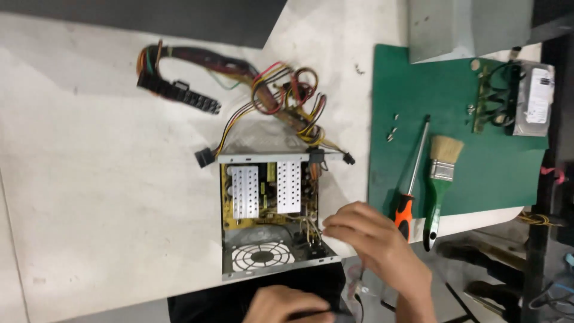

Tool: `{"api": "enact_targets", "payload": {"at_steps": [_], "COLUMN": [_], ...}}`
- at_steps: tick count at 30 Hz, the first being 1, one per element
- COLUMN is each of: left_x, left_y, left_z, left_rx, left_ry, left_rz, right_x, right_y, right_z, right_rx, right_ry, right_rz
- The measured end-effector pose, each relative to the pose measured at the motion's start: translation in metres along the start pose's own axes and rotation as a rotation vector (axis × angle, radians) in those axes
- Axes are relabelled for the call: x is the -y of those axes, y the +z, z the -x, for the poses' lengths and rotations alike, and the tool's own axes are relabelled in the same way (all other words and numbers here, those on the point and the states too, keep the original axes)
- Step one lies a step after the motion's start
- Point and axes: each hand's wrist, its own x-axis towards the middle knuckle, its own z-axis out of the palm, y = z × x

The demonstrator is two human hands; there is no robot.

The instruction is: Cleaning the interior components of a computer power supply unit using a brush and reassembling the internal fan.

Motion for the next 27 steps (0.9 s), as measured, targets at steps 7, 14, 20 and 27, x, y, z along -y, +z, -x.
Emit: {"api": "enact_targets", "payload": {"at_steps": [7, 14, 20, 27], "left_x": [-0.040, -0.088, -0.102, -0.083], "left_y": [-0.090, -0.070, -0.060, -0.073], "left_z": [0.077, 0.053, 0.029, 0.015], "left_rx": [-0.324, -0.293, -0.633, -0.478], "left_ry": [-0.003, -0.042, -0.065, -0.140], "left_rz": [-0.407, -0.792, -0.830, -0.699], "right_x": [0.020, 0.009, -0.017, -0.044], "right_y": [-0.014, -0.009, 0.001, 0.053], "right_z": [0.005, 0.020, -0.015, -0.022], "right_rx": [0.309, 0.230, -0.015, -0.419], "right_ry": [-0.094, -0.028, -0.154, -0.181], "right_rz": [0.151, 0.250, 0.443, 0.258]}}
